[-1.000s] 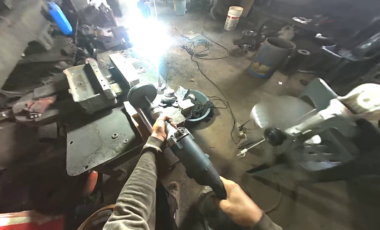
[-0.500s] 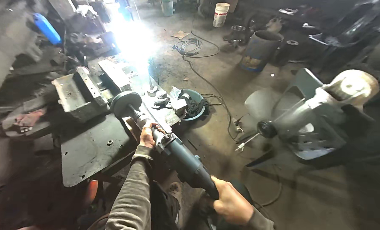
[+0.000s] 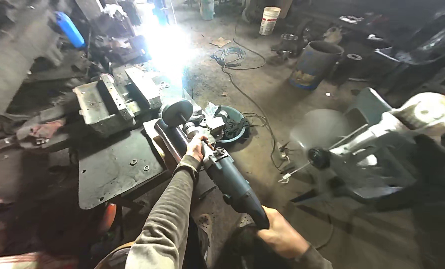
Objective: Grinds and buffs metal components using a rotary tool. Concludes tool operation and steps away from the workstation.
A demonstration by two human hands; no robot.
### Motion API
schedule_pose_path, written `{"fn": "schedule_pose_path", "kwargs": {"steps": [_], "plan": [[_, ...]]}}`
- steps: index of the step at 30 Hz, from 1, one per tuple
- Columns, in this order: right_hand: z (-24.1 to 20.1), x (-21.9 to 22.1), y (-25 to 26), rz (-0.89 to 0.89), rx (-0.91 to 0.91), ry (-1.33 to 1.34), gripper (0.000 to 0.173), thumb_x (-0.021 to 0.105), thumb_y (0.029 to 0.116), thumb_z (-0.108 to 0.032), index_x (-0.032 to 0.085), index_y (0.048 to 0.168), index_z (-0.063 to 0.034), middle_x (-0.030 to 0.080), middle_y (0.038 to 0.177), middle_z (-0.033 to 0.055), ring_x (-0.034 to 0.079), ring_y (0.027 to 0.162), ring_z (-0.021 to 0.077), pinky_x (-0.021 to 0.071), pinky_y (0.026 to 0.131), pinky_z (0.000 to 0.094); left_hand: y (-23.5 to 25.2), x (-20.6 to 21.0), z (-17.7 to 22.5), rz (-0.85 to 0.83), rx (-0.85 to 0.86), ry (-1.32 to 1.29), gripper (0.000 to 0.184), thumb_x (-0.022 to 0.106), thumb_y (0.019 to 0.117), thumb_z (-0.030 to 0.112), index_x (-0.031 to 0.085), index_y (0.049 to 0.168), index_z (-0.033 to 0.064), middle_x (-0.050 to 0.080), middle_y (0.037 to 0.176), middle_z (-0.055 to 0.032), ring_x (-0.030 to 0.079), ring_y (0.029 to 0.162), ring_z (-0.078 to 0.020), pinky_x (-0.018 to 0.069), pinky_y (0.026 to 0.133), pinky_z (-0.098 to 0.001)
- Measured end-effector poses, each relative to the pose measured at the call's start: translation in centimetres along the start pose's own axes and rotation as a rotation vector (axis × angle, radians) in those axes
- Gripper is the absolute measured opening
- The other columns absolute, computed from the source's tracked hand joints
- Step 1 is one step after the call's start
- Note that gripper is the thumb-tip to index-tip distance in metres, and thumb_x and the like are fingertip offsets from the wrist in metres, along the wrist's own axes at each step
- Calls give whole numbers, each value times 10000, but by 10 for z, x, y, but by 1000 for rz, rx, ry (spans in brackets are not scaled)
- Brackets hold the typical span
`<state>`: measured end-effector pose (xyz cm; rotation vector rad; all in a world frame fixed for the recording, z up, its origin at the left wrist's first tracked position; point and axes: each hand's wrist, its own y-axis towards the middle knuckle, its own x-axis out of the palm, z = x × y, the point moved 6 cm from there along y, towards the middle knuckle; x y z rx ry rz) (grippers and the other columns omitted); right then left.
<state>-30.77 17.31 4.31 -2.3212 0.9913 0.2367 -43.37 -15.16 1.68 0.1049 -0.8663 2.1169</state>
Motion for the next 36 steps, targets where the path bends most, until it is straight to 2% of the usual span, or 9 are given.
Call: {"fn": "schedule_pose_path", "kwargs": {"steps": [7, 14, 22, 28, 31, 36], "plan": [[-3, -1, -2, 15, -6, -55, 416, 852, 734, -292, 692, 1087, -140, 731, 884, 12, 712, 779, 143, 619, 746, 421, -2, -2, 1, -23, -4, 2, 126, 632, 922, 227, 571, 937, 117, 564, 669, -36, 580, 538, -175, 549, 537, -361], [-18, 8, -11, -8, -11, -168, 454, 831, 759, -308, 681, 1154, -143, 736, 954, 20, 716, 892, 154, 607, 830, 452, -27, -28, 19, -54, 117, -33, 100, 553, 971, 197, 565, 897, 131, 550, 661, -17, 563, 537, -154, 536, 537, -330], [-30, 26, -18, -59, 25, -294, 501, 781, 794, -289, 642, 1249, -135, 732, 984, 69, 718, 925, 231, 587, 826, 523, -44, -61, 21, 6, 129, -152, 189, 463, 1013, 175, 521, 851, 98, 534, 622, -45, 568, 513, -175, 554, 525, -350], [-25, 21, -19, -44, 26, -287, 512, 797, 792, -327, 647, 1240, -131, 733, 994, 59, 719, 930, 208, 592, 844, 499, -42, -53, 18, 35, 123, -138, 171, 492, 1001, 184, 539, 858, 104, 540, 631, -43, 565, 515, -179, 545, 528, -354], [-21, 13, -19, -25, 23, -254, 506, 813, 781, -325, 657, 1221, -130, 734, 998, 47, 716, 936, 185, 593, 857, 478, -37, -38, 16, -6, 105, -134, 171, 506, 992, 196, 548, 849, 110, 545, 628, -36, 563, 513, -166, 538, 521, -340], [-11, 4, -17, 7, 3, -192, 473, 832, 761, -307, 678, 1179, -148, 737, 988, 18, 714, 924, 154, 602, 857, 453, -26, -17, 8, -58, 74, -87, 108, 558, 964, 213, 566, 909, 121, 545, 661, -25, 556, 532, -158, 529, 528, -338]]}}
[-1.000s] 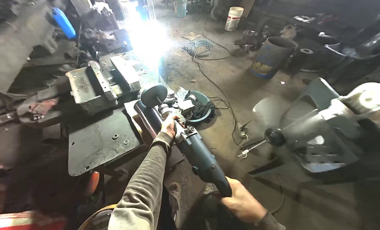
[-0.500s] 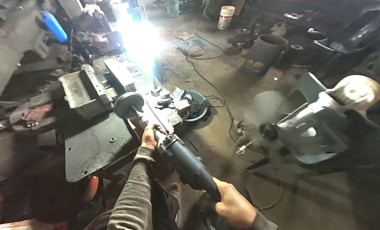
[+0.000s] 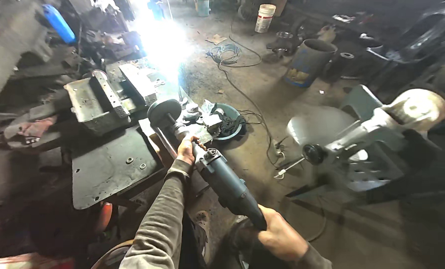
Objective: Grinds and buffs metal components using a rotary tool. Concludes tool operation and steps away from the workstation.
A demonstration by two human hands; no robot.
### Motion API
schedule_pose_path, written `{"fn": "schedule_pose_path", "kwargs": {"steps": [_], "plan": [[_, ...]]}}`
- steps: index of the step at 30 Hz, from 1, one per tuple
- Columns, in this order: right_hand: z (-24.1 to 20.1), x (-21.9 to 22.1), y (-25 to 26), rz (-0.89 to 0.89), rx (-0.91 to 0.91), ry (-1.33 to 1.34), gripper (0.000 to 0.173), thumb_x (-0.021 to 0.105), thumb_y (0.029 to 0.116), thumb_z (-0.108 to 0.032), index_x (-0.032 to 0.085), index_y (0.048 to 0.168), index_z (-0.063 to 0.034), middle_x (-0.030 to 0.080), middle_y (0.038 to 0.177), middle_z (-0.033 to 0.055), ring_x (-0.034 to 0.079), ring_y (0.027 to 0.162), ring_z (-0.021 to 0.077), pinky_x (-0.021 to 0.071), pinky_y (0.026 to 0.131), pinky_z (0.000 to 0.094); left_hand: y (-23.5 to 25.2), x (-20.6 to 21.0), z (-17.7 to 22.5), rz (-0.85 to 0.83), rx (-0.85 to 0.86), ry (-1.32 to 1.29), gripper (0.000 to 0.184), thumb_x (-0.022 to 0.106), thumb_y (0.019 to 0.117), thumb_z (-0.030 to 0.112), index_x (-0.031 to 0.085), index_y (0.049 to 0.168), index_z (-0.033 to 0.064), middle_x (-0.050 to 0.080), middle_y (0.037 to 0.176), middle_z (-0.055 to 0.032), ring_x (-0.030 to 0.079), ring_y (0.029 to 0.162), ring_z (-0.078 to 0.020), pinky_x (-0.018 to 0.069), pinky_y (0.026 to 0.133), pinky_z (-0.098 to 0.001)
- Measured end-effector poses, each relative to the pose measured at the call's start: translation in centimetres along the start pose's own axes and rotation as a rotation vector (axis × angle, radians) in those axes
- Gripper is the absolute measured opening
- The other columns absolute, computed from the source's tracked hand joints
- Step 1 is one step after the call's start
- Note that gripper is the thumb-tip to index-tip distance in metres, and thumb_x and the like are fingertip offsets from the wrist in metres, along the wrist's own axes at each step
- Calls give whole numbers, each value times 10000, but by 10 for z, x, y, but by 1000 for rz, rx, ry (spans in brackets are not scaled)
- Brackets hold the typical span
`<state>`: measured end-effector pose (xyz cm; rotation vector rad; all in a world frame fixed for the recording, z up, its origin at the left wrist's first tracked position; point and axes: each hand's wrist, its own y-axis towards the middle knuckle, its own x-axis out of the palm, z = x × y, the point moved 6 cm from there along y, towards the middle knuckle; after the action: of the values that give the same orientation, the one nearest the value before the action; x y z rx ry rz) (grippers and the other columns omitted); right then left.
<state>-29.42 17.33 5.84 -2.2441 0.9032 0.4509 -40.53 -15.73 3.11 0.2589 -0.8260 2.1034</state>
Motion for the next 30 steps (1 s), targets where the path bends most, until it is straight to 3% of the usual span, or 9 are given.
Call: {"fn": "schedule_pose_path", "kwargs": {"steps": [5, 10, 13, 18, 22, 30], "plan": [[6, -3, 4, 9, -10, 79, 442, 844, 745, -304, 690, 1131, -151, 739, 951, 8, 718, 882, 140, 612, 832, 436, 7, 10, -8, 5, -48, 88, 111, 591, 948, 245, 562, 913, 144, 551, 665, -10, 568, 539, -152, 539, 541, -343], [13, -1, 6, 15, 5, 149, 398, 846, 743, -271, 693, 1082, -128, 726, 857, 36, 706, 707, 174, 623, 682, 445, 17, 19, -16, 39, -72, 69, 113, 607, 948, 212, 569, 939, 106, 549, 655, -41, 563, 522, -176, 540, 524, -360], [15, -3, 7, 20, 3, 156, 399, 849, 747, -269, 694, 1078, -111, 723, 831, 53, 695, 650, 192, 619, 644, 456, 24, 19, -19, 59, -94, 64, 133, 612, 954, 211, 574, 954, 84, 563, 671, -56, 578, 533, -192, 553, 531, -373], [14, -4, 6, 26, -10, 116, 423, 845, 736, -278, 693, 1103, -132, 733, 883, 27, 714, 758, 160, 623, 729, 444, 14, 18, -14, 33, -84, 54, 119, 609, 945, 210, 568, 888, 115, 555, 653, -29, 571, 531, -168, 545, 536, -353], [4, 1, 2, 8, -23, 48, 458, 838, 736, -284, 688, 1138, -127, 738, 937, 30, 719, 871, 170, 607, 820, 470, 4, 4, -1, 5, -34, 48, 112, 578, 963, 208, 567, 901, 116, 551, 654, -27, 570, 531, -163, 545, 535, -343], [-12, 15, -8, -53, 9, -79, 505, 792, 771, -272, 648, 1231, -122, 733, 985, 77, 719, 934, 239, 585, 836, 537, -20, -27, 15, -1, 88, -22, 248, 414, 1040, 169, 527, 834, 88, 533, 604, -41, 565, 507, -176, 550, 526, -344]]}}
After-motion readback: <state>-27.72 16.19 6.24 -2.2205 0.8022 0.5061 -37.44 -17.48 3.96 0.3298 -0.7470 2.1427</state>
